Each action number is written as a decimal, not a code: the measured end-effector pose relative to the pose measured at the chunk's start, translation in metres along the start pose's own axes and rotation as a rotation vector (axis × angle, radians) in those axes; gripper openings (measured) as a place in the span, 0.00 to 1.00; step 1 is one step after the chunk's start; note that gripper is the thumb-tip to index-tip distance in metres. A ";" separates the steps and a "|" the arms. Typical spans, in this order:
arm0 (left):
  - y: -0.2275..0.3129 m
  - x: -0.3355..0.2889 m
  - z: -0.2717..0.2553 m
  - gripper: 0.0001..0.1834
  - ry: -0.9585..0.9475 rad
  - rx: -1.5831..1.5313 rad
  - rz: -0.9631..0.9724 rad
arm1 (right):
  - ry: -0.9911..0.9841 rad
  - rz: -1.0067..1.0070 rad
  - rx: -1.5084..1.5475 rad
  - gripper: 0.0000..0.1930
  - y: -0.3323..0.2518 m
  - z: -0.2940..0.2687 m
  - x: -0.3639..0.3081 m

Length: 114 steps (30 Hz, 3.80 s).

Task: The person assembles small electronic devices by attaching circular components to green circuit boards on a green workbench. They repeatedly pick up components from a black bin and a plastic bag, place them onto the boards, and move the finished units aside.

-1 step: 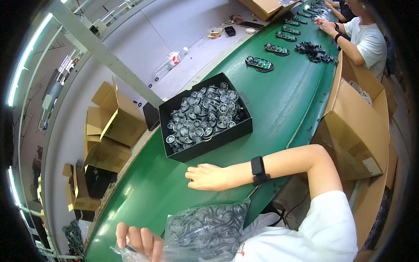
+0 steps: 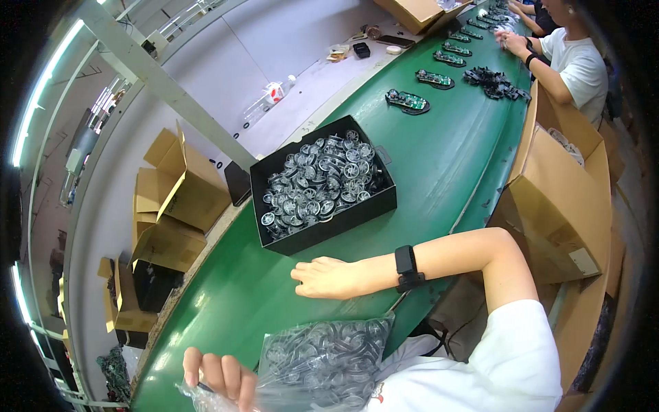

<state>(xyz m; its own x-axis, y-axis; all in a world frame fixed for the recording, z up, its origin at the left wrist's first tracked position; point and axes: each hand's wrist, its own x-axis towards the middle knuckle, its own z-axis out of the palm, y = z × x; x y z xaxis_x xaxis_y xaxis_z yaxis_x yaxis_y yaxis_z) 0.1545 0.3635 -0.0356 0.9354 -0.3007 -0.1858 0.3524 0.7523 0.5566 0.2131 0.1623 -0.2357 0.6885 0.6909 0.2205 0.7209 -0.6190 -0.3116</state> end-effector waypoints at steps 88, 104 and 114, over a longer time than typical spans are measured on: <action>0.012 -0.023 -0.101 0.21 0.172 0.641 0.637 | 0.314 1.305 1.242 0.40 0.171 -0.143 -0.135; 0.023 -0.035 -0.114 0.19 0.282 0.591 0.604 | 0.663 1.210 1.218 0.31 0.182 -0.121 -0.167; 0.030 -0.044 -0.120 0.17 0.322 0.573 0.580 | 1.031 1.226 1.292 0.17 0.208 -0.111 -0.131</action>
<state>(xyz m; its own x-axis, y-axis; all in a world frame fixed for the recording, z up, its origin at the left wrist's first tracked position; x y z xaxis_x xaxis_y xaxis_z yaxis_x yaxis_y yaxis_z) 0.1275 0.4695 -0.1083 0.9558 0.2828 0.0809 -0.1682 0.2996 0.9391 0.2811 -0.0983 -0.2270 0.7801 -0.4956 -0.3820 -0.1950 0.3876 -0.9010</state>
